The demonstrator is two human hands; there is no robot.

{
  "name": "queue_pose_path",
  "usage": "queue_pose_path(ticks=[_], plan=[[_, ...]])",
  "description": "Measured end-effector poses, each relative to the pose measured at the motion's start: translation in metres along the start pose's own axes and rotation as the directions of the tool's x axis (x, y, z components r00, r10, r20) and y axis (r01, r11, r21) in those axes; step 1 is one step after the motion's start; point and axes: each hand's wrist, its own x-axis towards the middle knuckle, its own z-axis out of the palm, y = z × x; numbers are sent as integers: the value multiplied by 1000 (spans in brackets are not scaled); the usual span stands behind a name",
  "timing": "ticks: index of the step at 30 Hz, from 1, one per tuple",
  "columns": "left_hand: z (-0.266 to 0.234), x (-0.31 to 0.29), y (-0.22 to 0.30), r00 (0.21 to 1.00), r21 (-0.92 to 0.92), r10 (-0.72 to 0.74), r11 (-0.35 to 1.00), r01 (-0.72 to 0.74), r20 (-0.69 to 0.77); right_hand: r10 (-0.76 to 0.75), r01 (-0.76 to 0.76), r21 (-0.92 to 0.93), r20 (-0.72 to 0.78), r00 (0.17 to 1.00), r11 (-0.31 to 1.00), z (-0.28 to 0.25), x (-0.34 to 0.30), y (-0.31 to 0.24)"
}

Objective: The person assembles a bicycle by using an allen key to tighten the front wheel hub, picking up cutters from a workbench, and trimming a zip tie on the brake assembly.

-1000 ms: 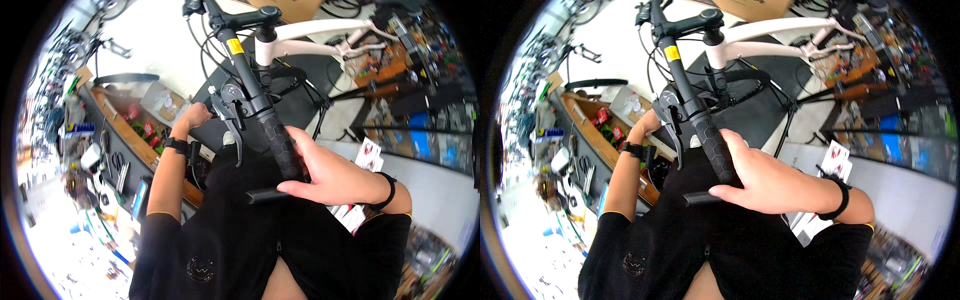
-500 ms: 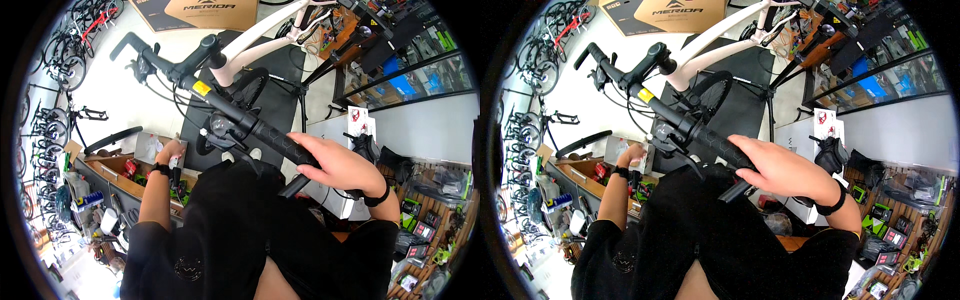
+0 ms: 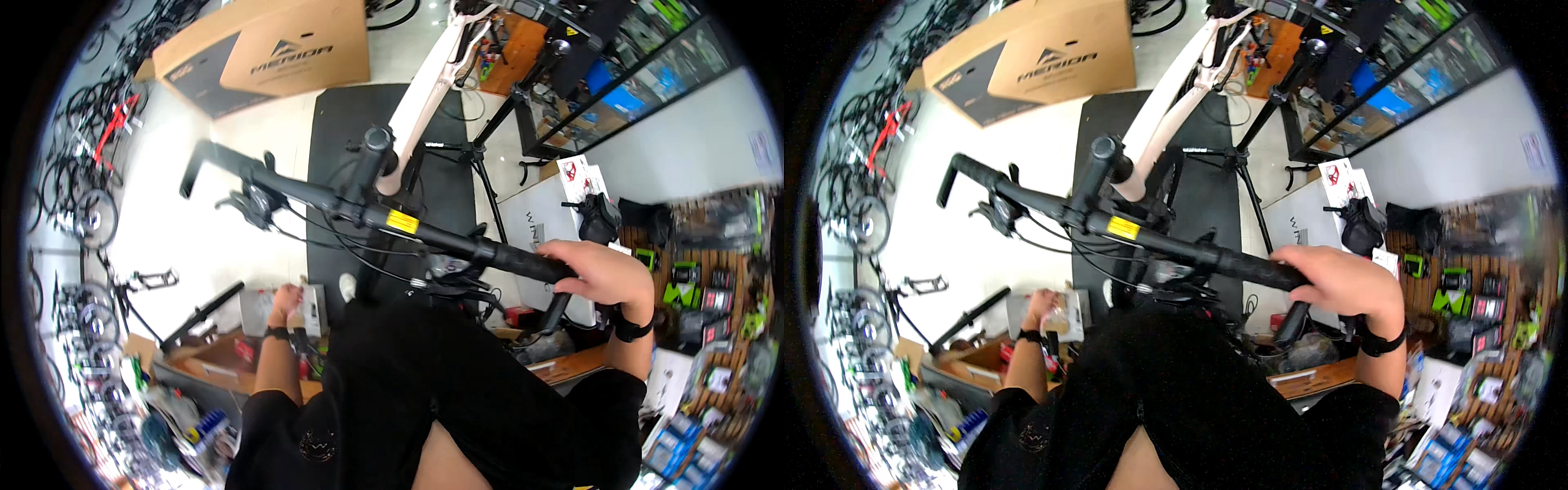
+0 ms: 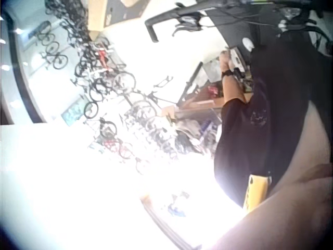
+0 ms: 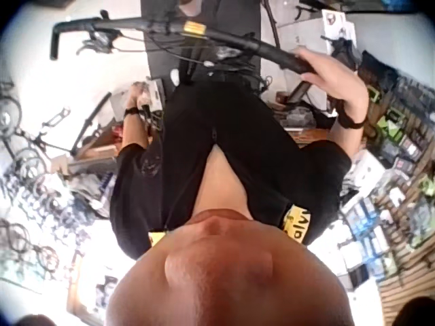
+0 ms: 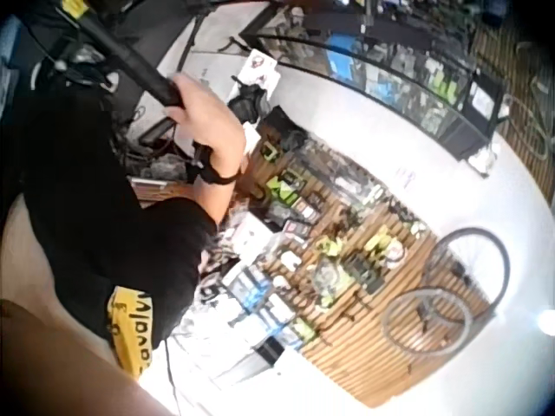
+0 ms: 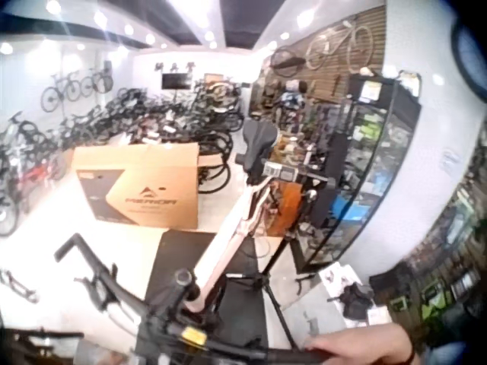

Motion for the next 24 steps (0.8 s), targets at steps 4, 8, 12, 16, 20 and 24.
queue_pose_path(ticks=[4, 8, 12, 16, 20, 24], plan=[[-44, 21, 1, 999, -96, -14, 995, 18, 36, 145, -100, 191, -239, 960, 976, 23, -10, -8], [-81, 15, 8, 991, -299, -99, 952, 69, -87, 330, -221, 330, -326, 886, 918, 40, -11, -20], [-149, 27, -25, 970, -652, -149, 758, -12, -192, 414, -333, 272, -345, 842, 903, 37, -1, -29], [-200, 17, 11, 994, -778, -21, 624, -71, -108, 477, -367, 325, -391, 787, 872, 54, -16, -30], [-245, 1, -12, 964, -660, -180, 752, 8, -193, 469, -413, 252, -649, 599, 876, 66, -29, -27], [-285, 10, -56, 963, -231, -261, 935, 270, 72, 525, -271, 450, -751, 401, 851, 99, -93, 26]])
